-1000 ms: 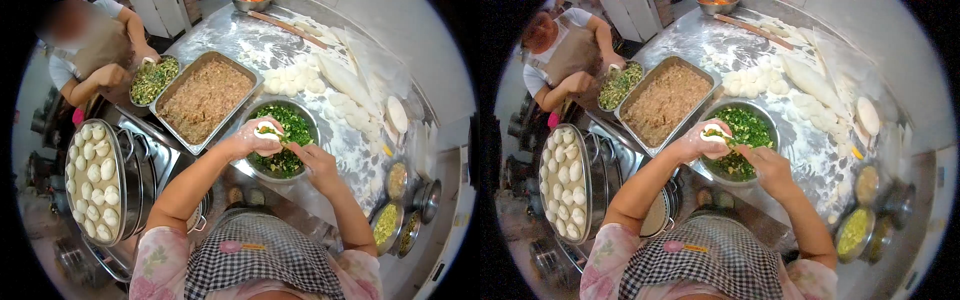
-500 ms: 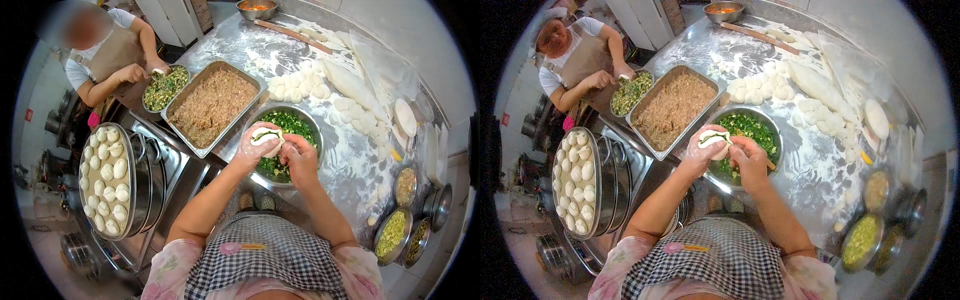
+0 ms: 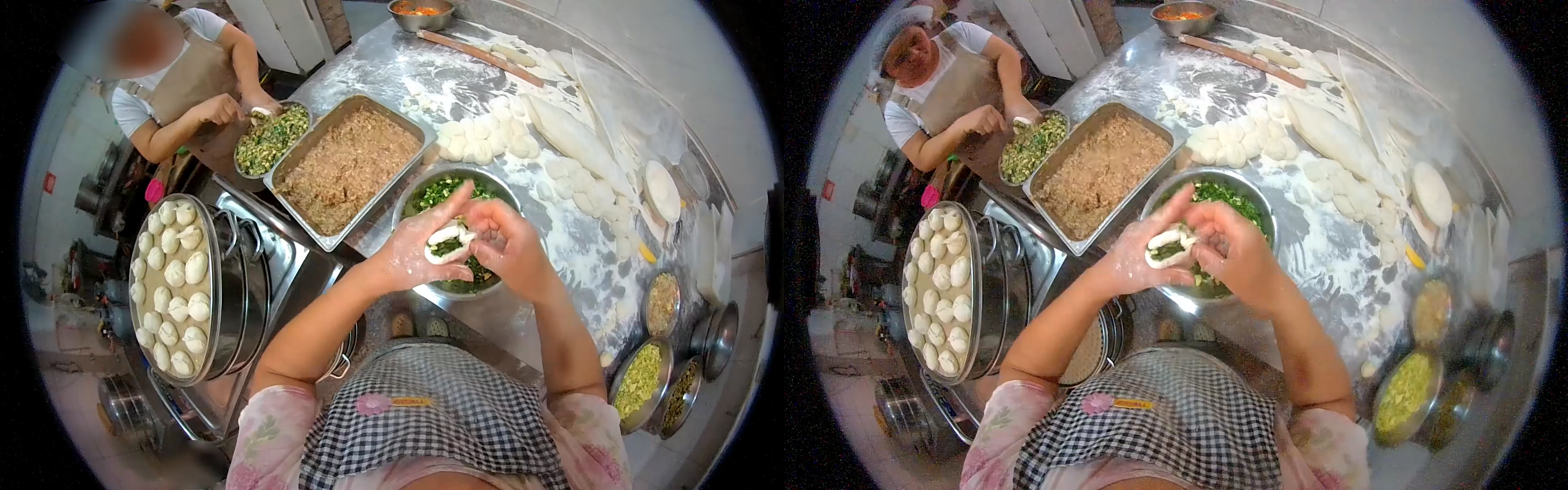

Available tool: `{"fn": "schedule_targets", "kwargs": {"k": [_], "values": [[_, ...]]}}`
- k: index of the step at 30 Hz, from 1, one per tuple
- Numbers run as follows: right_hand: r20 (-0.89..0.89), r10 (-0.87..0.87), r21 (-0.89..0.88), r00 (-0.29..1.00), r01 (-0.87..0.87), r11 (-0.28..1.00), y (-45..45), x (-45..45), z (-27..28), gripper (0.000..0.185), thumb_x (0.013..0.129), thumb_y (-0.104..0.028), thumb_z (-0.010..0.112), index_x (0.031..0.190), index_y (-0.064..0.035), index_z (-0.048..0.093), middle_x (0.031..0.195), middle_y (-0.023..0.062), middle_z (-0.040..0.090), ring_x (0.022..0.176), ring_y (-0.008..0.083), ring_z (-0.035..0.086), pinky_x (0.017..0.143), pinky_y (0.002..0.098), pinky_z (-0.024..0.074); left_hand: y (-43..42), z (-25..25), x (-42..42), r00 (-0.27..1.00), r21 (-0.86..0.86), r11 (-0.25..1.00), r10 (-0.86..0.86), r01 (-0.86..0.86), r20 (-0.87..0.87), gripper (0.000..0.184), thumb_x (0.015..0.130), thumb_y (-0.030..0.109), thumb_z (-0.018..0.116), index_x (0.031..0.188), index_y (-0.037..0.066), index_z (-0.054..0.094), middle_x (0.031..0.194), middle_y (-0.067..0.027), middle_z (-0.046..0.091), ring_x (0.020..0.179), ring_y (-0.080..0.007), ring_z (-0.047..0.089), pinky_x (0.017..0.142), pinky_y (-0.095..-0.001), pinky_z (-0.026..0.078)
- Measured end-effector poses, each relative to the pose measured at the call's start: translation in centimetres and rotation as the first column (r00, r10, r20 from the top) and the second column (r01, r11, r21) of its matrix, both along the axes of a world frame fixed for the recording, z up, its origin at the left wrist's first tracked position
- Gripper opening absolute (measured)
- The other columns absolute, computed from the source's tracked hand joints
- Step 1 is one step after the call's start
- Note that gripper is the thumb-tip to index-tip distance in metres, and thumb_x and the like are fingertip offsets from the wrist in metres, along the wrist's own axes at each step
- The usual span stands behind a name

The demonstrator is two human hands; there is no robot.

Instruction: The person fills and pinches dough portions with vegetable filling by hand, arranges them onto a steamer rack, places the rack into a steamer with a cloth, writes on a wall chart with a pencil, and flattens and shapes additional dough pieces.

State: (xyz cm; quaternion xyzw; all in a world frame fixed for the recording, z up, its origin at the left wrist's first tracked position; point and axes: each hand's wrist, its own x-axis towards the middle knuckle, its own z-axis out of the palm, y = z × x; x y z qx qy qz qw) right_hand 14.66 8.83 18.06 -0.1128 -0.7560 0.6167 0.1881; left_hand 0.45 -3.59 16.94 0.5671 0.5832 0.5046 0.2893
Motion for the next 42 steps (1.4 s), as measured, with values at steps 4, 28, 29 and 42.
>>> {"fn": "schedule_targets", "kwargs": {"k": [4, 28, 29, 42], "values": [[0.106, 0.027, 0.032, 0.994, -0.031, 0.999, 0.1, -0.1, -0.7, 0.021, 0.075, 0.003, 0.055, 0.095, -0.0025, 0.060, 0.082, 0.0062, 0.057, 0.073, 0.0096, 0.054, 0.066, 0.0238, 0.0445, 1.0, -0.8, 0.1, 0.988, 0.024, 1.000, -0.006, 0.010, -0.157, 0.087, 0.065, 0.024, 0.079, 0.138, 0.006, 0.033, 0.126, -0.0158, 0.051, 0.107, -0.0234, 0.055, 0.093, -0.0315, 0.042], [0.060, 0.170, 0.038, 0.984, -0.172, 0.984, 1.2, 1.3, -4.1, 0.023, 0.082, 0.004, 0.050, 0.103, -0.0003, 0.059, 0.092, 0.0049, 0.054, 0.083, 0.0132, 0.052, 0.072, 0.0238, 0.0419, 1.1, -4.1, 2.2, 0.961, 0.020, 0.976, 0.216, -0.216, -0.172, 0.079, 0.064, 0.007, 0.074, 0.134, 0.008, 0.037, 0.110, -0.0143, 0.055, 0.102, -0.0305, 0.054, 0.088, -0.0366, 0.044], [-0.035, 0.159, 0.132, 0.987, -0.153, 0.979, 1.0, 1.1, -4.5, 0.024, 0.081, 0.005, 0.051, 0.103, -0.0014, 0.060, 0.092, 0.0054, 0.054, 0.082, 0.0154, 0.052, 0.072, 0.0255, 0.0423, 1.0, -4.4, 2.1, 0.963, 0.048, 0.977, 0.213, -0.208, -0.163, 0.072, 0.065, 0.008, 0.073, 0.129, 0.007, 0.042, 0.109, -0.0144, 0.056, 0.102, -0.0302, 0.054, 0.087, -0.0364, 0.044], [-0.083, -0.061, 0.485, 0.995, 0.094, 0.869, -0.6, -0.7, -4.0, 0.028, 0.082, 0.001, 0.050, 0.108, -0.0017, 0.059, 0.104, 0.0067, 0.058, 0.091, 0.0195, 0.055, 0.078, 0.0310, 0.0447, -2.0, -6.8, 0.5, 0.930, -0.402, 0.889, 0.315, -0.219, 0.191, 0.027, 0.078, 0.028, 0.070, 0.093, 0.006, 0.065, 0.095, -0.0063, 0.062, 0.081, -0.0138, 0.058, 0.069, -0.0287, 0.049]]}}
